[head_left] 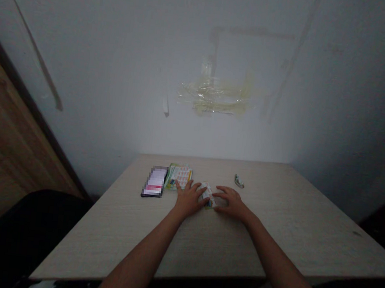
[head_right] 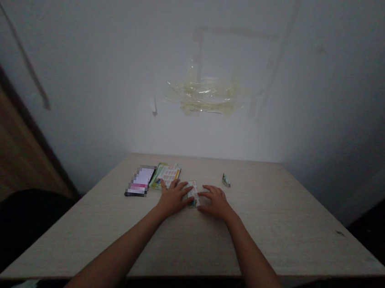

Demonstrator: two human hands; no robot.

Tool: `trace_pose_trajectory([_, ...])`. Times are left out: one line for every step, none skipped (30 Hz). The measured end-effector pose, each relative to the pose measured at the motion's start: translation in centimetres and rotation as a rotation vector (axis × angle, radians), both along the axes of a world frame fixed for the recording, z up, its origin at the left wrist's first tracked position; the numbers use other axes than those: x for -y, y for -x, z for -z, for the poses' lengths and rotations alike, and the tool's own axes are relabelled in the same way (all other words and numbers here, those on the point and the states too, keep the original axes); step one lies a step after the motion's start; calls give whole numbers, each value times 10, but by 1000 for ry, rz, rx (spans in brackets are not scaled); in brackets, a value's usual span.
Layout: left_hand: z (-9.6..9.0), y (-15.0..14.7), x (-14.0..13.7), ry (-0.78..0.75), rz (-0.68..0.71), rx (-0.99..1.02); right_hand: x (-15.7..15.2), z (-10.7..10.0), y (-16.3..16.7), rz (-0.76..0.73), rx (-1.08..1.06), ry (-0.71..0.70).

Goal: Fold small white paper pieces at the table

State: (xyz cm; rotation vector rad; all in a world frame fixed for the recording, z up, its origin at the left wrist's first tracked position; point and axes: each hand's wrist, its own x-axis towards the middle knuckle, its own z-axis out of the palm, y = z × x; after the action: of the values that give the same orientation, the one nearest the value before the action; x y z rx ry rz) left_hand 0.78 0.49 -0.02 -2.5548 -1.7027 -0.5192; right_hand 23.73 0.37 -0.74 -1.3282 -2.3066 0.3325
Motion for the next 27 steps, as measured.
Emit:
trace_pose_trajectory([-2, 0, 1, -15, -6, -1, -1, 0, 0, 8, 3, 0])
trace_pose_trajectory([-3, 0, 1, -32, -10, -4, -1, 0, 0, 17, 6, 1])
trace_pose_trajectory([-5, -1, 2, -40, -11, -11, -2, 1, 0, 26, 8, 1])
trace_pose_trajectory([-7, -1, 3, -48, -17, -16, -3, 1, 0, 32, 9, 1])
trace_pose_trajectory([-8, -1, 3, -53, -20, -22, -4, 1, 0, 37, 7, -2])
trace_pose_trajectory([-9, 0, 3, -60, -19, -25, -4, 1, 0, 38, 4, -5])
trace_pose_trajectory([-10, 0, 3, -67, -17, -24, -5, 2, -1, 39, 1, -10])
trace_pose_trajectory([-10, 1, 2, -71, -14, -22, -5, 2, -1, 41, -2, -15])
trace_pose_trajectory([-10, 1, 2, -72, -9, -15, -5, 2, -1, 43, -4, -19])
trace_pose_trajectory([-10, 2, 1, -70, -2, -7, -5, 2, -1, 44, -4, -22])
trace_pose_trajectory([-9, 3, 0, -64, 8, 3, -5, 2, -1, 44, -3, -25])
trace_pose_trajectory([-9, 4, -2, -55, 22, 13, -5, 3, -1, 44, 1, -26])
trace_pose_trajectory([-9, 5, -3, -43, 39, 23, -5, 3, -1, 46, 6, -27])
trace_pose_trajectory([-9, 5, -4, -30, 56, 33, -5, 3, 0, 48, 11, -28])
trace_pose_trajectory([-8, 6, -5, -13, 69, 42, -5, 3, 0, 51, 15, -30])
trace_pose_trajectory([-9, 7, -6, 8, 80, 49, -5, 2, 0, 53, 17, -30])
trace_pose_trajectory([-9, 7, -6, 30, 88, 54, -5, 2, 0, 53, 17, -31])
trace_pose_trajectory([-9, 8, -7, 50, 94, 57, -5, 2, 0, 53, 14, -34])
trace_pose_trajectory([-9, 8, -7, 66, 98, 58, -5, 1, 0, 53, 9, -37])
trace_pose_trajectory([-10, 9, -6, 77, 104, 58, -5, 1, 0, 53, 3, -42])
trace_pose_trajectory([-10, 9, -6, 85, 109, 59, -5, 1, 0, 51, -5, -48])
trace_pose_trajectory([-10, 9, -6, 89, 116, 63, -5, 0, 0, 48, -13, -56])
trace_pose_trajectory([-10, 9, -5, 91, 121, 71, -5, 0, 0, 41, -22, -66])
trace_pose_trajectory([-11, 9, -5, 89, 126, 84, -5, -1, 0, 33, -31, -76])
trace_pose_trajectory([-10, 9, -4, 83, 129, 98, -5, -2, 0, 24, -40, -86])
trace_pose_trajectory([-10, 9, -4, 74, 131, 111, -6, -2, 0, 14, -49, -96])
trace_pose_trajectory([-10, 8, -4, 64, 133, 120, -6, -3, 0, -1, -60, -104])
